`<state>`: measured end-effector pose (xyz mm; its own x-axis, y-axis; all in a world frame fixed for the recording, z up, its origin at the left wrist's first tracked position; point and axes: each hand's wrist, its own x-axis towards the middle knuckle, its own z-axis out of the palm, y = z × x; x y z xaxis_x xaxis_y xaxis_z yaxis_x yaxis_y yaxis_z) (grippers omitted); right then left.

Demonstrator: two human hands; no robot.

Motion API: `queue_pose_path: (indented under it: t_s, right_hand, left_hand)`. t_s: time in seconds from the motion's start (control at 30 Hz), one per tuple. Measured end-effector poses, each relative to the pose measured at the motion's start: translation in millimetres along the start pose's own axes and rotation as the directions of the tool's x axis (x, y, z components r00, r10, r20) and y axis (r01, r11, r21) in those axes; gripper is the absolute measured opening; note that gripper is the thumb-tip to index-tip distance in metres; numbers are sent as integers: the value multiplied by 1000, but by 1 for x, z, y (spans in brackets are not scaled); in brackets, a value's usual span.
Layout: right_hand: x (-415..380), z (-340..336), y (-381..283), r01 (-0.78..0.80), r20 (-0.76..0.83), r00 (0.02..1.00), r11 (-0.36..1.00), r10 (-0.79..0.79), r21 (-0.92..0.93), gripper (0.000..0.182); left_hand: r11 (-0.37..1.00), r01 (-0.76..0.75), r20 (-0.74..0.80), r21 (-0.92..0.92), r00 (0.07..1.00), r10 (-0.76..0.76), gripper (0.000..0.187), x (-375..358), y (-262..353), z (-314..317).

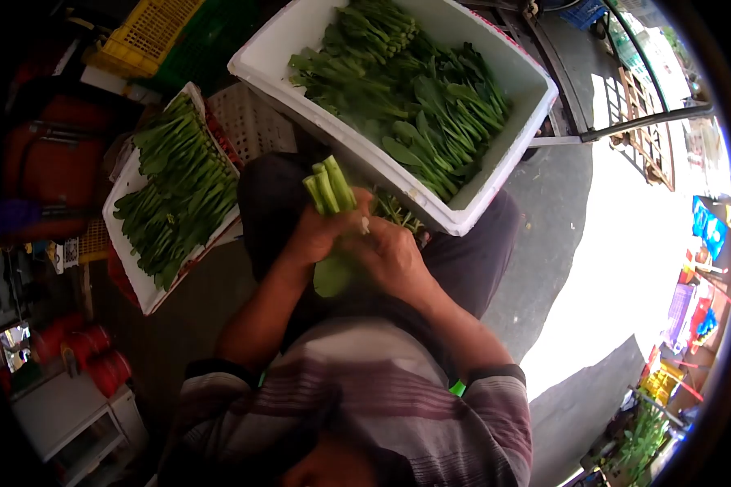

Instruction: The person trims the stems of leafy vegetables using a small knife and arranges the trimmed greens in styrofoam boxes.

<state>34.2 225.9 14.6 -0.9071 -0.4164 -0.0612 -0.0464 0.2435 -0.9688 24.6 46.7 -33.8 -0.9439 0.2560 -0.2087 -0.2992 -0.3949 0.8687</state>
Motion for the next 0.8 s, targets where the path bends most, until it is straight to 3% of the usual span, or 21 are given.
queue_pose_path:
  t_s: [0.07,0.23,0.27,0.33,0.37,0.43,0.53,0.57,0.63,0.73,0.8]
  right_hand:
    - [1,0,5,-54,-6,999,999,54,-6,19]
    - [14,-35,-17,-151,-119,982,988,145,-34,18]
    - [23,-50,-27,-189,-112,975,982,191,31,16]
    - [49,-76,-46,-106,-103,991,975,88,-193,16]
    - [64,-87,-42,-37,-18,999,957,33,-286,16]
    - [96,-100,-36,26,99,995,902,18,-431,23]
    - [152,-105,-4,49,-16,996,658,-93,-752,24]
    - [168,-103,20,22,-13,998,592,-56,-805,25]
    - [199,-98,75,-21,-22,1000,445,4,-895,27]
    - [217,-90,117,-134,-88,985,343,147,-930,26]
    - [214,-86,119,-141,-123,990,338,76,-931,25]
  left_hand:
    - [1000,16,-82,-12,996,-17,37,0,-4,-3]
    - [958,56,-246,-282,961,-129,14,-4,14,-2]
    - [944,57,-288,-325,945,-156,10,-5,20,-1]
    - [945,23,-292,-327,948,-125,14,-1,20,-6]
    - [954,8,-289,-301,952,-99,13,0,18,-10]
    - [963,-33,-286,-266,957,-46,12,2,20,-15]
    - [970,-73,-311,-231,950,-2,12,0,22,-17]
    - [976,-66,-324,-206,946,-5,12,-1,24,-17]
    - [983,-76,-322,-166,947,19,12,1,26,-19]
    - [987,-94,-295,-131,954,51,12,-1,25,-22]
    - [991,-83,-300,-109,953,47,12,-3,27,-22]
